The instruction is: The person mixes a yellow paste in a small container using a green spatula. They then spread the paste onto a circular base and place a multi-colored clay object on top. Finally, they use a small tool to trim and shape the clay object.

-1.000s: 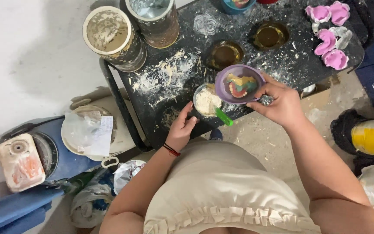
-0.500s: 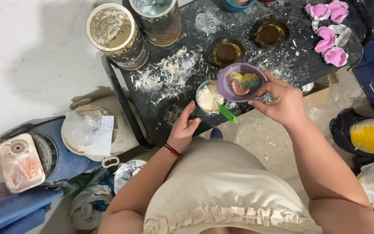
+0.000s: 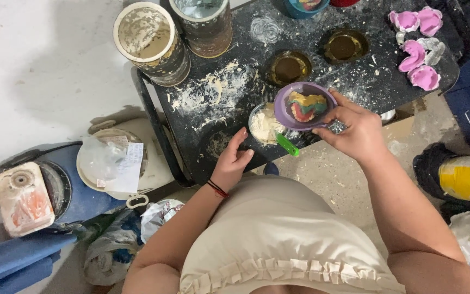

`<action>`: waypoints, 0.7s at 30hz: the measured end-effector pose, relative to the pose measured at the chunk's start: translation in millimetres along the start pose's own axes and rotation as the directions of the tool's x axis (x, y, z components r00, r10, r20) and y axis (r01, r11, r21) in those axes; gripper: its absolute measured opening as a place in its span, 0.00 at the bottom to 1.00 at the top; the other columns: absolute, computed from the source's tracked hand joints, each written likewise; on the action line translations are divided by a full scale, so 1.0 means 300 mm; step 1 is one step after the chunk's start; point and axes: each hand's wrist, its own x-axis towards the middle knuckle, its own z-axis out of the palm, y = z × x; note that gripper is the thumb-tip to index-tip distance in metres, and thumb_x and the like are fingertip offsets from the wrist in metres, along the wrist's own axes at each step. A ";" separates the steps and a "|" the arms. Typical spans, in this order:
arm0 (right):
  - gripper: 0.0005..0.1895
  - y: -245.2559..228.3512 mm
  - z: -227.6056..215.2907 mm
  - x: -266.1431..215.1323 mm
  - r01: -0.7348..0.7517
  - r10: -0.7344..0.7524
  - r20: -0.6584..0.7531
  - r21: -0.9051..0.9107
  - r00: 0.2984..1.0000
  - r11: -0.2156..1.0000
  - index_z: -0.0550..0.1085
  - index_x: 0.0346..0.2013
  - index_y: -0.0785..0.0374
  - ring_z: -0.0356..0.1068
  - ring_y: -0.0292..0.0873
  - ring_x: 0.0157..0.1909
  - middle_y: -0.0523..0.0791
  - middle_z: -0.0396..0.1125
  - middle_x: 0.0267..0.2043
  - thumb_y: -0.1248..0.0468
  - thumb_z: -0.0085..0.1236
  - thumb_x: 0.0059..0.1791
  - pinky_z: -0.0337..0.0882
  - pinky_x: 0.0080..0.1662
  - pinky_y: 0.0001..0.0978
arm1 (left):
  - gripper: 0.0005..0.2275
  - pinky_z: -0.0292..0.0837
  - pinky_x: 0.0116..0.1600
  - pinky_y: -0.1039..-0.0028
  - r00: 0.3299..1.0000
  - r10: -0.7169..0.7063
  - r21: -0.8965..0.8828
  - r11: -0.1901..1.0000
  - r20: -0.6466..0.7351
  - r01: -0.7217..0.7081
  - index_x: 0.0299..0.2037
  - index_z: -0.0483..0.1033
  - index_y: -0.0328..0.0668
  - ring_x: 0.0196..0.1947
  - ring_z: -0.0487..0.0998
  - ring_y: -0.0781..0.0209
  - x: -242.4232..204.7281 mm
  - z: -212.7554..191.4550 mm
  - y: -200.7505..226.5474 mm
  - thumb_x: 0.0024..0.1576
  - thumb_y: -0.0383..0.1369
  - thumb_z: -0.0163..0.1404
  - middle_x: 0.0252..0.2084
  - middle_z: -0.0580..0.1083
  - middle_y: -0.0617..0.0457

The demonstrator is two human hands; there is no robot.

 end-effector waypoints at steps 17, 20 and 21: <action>0.16 0.175 0.274 0.414 -0.300 0.314 0.084 0.595 0.946 0.746 0.79 0.33 0.63 0.69 0.35 0.35 0.45 0.70 0.32 0.63 0.82 0.41 0.73 0.38 0.27 | 0.30 0.70 0.67 0.51 0.963 -0.210 0.011 0.977 -0.167 0.214 0.77 0.53 0.50 0.66 0.71 0.40 -0.065 -0.005 0.180 0.65 0.39 0.51 0.75 0.59 0.37; 0.16 0.212 0.394 0.534 -0.263 0.288 0.052 0.584 0.956 0.768 0.78 0.33 0.63 0.70 0.37 0.34 0.45 0.71 0.30 0.62 0.81 0.43 0.74 0.37 0.30 | 0.29 0.70 0.66 0.50 0.950 -0.212 -0.001 0.976 -0.231 0.218 0.76 0.55 0.48 0.65 0.71 0.38 -0.093 -0.002 0.192 0.65 0.36 0.51 0.73 0.62 0.37; 0.15 0.218 0.431 0.573 -0.275 0.299 0.055 0.579 0.953 0.768 0.78 0.33 0.63 0.70 0.38 0.33 0.46 0.71 0.30 0.61 0.80 0.45 0.73 0.35 0.32 | 0.28 0.70 0.66 0.49 0.943 -0.207 -0.016 0.978 -0.262 0.210 0.75 0.56 0.46 0.66 0.71 0.36 -0.103 0.001 0.201 0.65 0.32 0.51 0.73 0.62 0.35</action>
